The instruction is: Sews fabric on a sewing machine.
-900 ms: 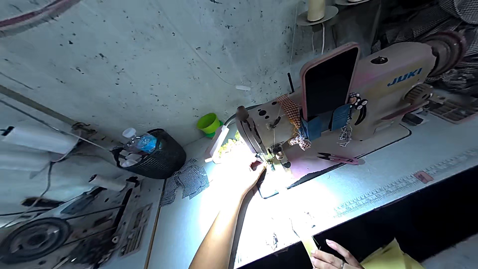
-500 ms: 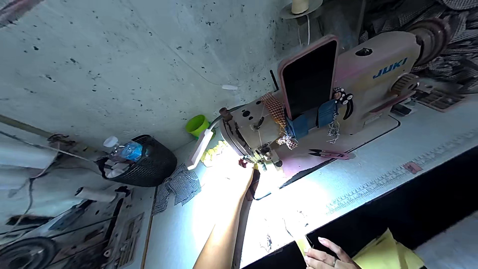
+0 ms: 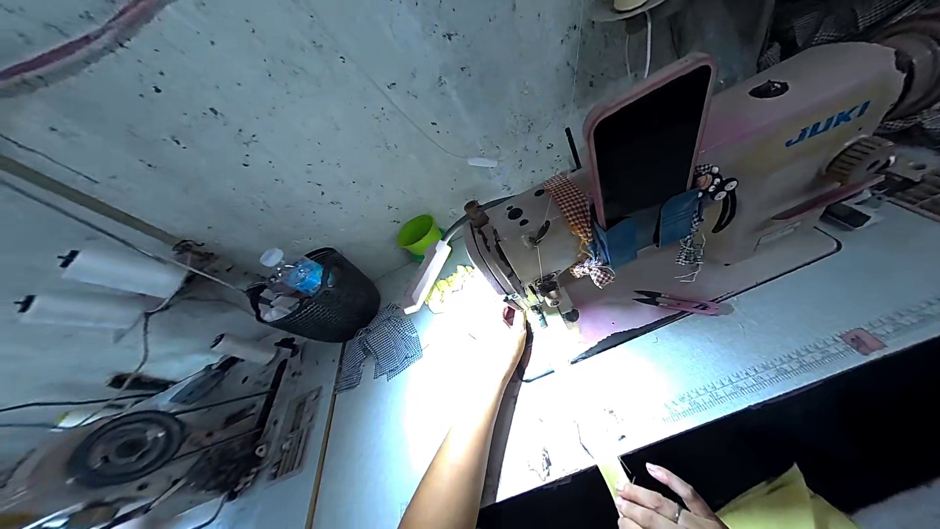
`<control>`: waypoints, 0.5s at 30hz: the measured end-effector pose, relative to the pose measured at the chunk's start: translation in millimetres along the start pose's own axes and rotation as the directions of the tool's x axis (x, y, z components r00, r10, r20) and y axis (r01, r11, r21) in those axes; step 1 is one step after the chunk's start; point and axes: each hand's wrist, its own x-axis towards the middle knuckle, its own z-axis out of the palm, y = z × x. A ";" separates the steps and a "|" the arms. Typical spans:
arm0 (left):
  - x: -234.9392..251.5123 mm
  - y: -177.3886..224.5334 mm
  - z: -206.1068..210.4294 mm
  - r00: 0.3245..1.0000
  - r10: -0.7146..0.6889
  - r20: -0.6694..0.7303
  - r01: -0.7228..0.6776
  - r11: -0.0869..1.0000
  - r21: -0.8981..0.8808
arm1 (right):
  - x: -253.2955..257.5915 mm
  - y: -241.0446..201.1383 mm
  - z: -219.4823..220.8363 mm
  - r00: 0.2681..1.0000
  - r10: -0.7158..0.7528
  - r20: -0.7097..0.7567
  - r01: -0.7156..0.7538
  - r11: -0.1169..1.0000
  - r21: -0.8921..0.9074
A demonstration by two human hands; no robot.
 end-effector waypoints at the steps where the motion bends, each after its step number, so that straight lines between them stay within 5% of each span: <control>1: 0.4 1.4 0.7 1.000 -0.002 -0.020 0.002 1.000 -0.006 | 0.3 -0.4 0.2 1.000 0.003 0.001 -0.003 1.000 0.002; 8: -5.9 3.0 0.3 0.999 0.024 0.023 -0.025 0.998 0.049 | -0.7 -2.8 -1.7 1.000 0.017 -0.002 -0.017 1.000 0.007; 15: -20.9 -1.9 -2.3 0.998 0.056 0.017 -0.051 0.974 -0.219 | -2.0 -2.5 -2.3 1.000 -0.012 -0.002 0.012 0.999 -0.041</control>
